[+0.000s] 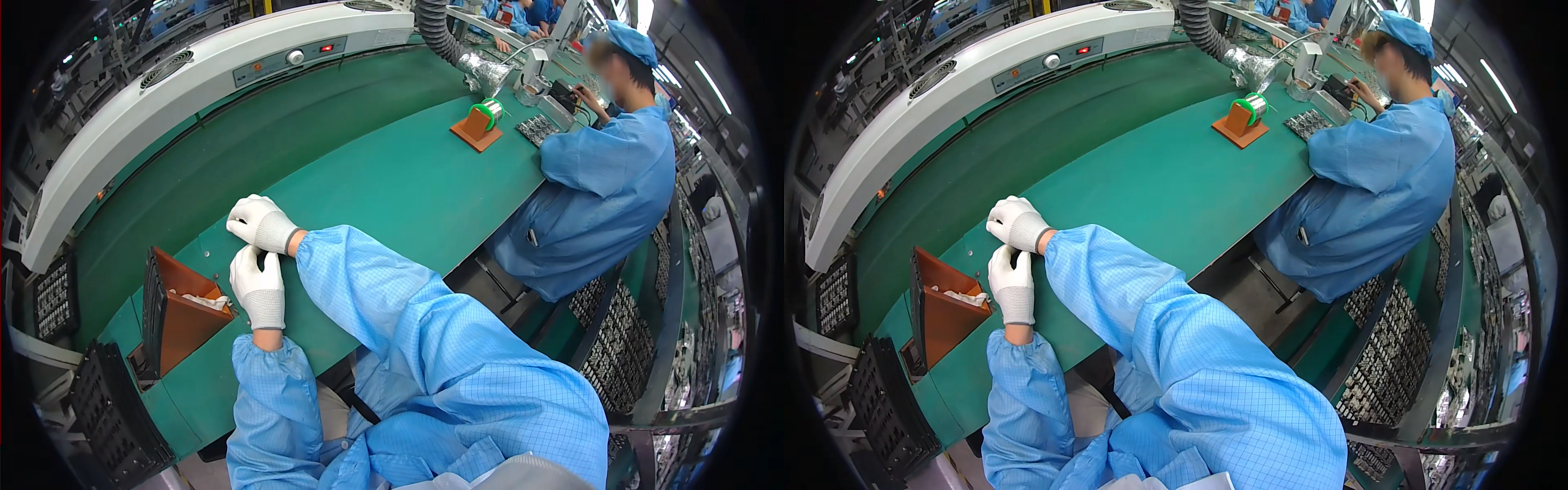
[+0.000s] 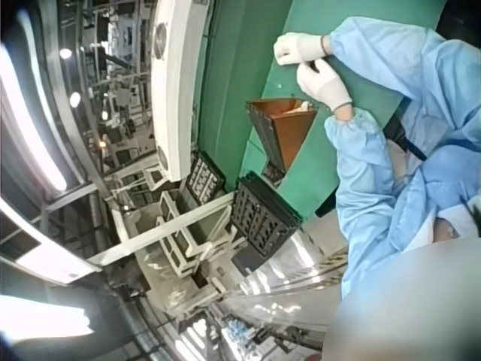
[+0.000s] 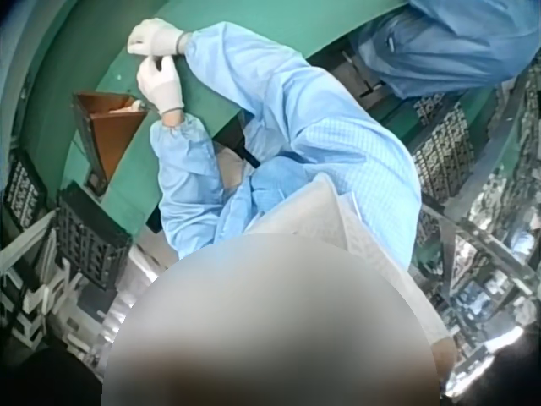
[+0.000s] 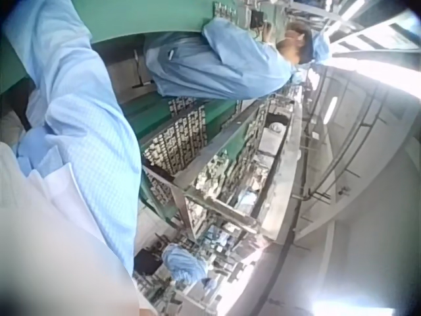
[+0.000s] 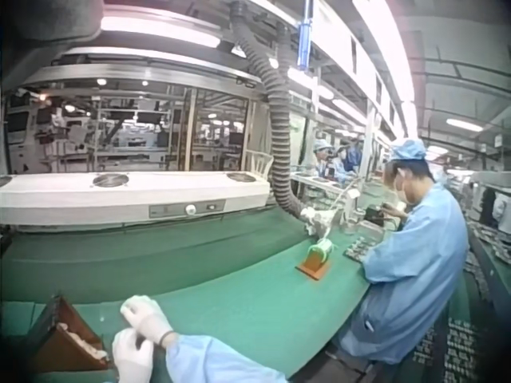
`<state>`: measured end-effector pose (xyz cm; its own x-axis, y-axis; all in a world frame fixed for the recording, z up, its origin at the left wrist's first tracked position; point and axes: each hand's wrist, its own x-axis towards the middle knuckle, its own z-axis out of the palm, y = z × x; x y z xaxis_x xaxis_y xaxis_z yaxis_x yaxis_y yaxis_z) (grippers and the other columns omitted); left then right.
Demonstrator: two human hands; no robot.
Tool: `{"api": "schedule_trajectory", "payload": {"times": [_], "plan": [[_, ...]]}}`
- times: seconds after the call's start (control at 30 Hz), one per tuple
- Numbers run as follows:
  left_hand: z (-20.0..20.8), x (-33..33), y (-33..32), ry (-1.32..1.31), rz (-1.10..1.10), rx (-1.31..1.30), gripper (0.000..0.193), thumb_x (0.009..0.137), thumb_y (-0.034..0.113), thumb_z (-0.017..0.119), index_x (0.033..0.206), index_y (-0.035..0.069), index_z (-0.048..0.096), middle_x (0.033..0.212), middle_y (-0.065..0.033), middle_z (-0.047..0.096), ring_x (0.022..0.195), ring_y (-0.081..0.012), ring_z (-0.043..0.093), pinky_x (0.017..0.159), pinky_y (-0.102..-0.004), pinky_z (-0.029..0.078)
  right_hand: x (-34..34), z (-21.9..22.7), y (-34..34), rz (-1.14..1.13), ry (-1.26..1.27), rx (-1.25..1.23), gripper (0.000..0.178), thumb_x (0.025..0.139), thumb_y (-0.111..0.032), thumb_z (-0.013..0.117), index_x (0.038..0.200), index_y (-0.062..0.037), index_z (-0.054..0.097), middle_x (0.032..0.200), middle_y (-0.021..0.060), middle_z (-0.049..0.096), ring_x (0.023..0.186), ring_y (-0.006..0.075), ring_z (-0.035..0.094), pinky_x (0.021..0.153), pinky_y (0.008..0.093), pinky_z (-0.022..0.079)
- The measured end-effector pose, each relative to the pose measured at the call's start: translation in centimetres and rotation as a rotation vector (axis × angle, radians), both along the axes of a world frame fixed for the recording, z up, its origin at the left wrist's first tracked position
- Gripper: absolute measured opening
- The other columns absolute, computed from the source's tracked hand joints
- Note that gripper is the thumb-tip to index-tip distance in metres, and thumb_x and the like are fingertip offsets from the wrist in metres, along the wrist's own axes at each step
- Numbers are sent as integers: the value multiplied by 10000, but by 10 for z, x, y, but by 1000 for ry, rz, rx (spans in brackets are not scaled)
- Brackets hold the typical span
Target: Picking up printed circuit boards from a tray and placing them onto an assembly line conveyor.
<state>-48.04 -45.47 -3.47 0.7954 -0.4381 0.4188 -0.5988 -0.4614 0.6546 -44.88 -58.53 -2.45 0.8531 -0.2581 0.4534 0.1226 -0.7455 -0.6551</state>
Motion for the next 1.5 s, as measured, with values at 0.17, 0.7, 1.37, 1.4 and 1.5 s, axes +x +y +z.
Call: {"api": "schedule_trajectory", "payload": {"times": [0.17, 0.7, 1.37, 1.4, 1.5], "plan": [[-2, 1, 1, -16, 2, 5, 248, 882, 198, 645, 1018, -8, 668, 1018, -152, 674, 1018, -316, 617, 908, -404, 481, -1, 0, 1, 7, -4, 17, 270, 885, -265, 599, 906, -44, 754, 974, 118, 701, 1016, 307, 617, 980, 424, 462], [-10, 5, 0, -8, -1, -24, 258, 844, 191, 672, 1031, 13, 680, 1045, -130, 687, 1049, -314, 614, 948, -420, 473, 0, -1, 1, -1, 5, -4, 279, 888, -270, 595, 914, -45, 758, 987, 121, 705, 1022, 301, 620, 987, 424, 453], [19, -19, 10, 46, 16, -192, 248, 787, 240, 649, 929, 43, 702, 934, -183, 683, 927, -381, 635, 822, -483, 502, 9, -6, -13, 182, -133, -8, 244, 896, -251, 630, 913, -33, 738, 953, 159, 704, 923, 343, 657, 847, 416, 514], [33, -30, 21, 102, -41, -232, 306, 828, 252, 651, 1028, 24, 695, 992, -180, 685, 992, -366, 640, 895, -448, 497, 6, -14, -19, 170, -135, -2, 229, 904, -245, 625, 923, -48, 739, 984, 138, 703, 973, 329, 638, 890, 402, 496], [80, -56, 73, 240, -225, -299, 375, 906, 261, 643, 1170, -3, 681, 1067, -176, 688, 1100, -326, 642, 1003, -397, 474, 12, -23, -11, 176, -95, -10, 233, 925, -241, 614, 929, -41, 734, 979, 124, 703, 982, 314, 633, 879, 403, 492]]}}
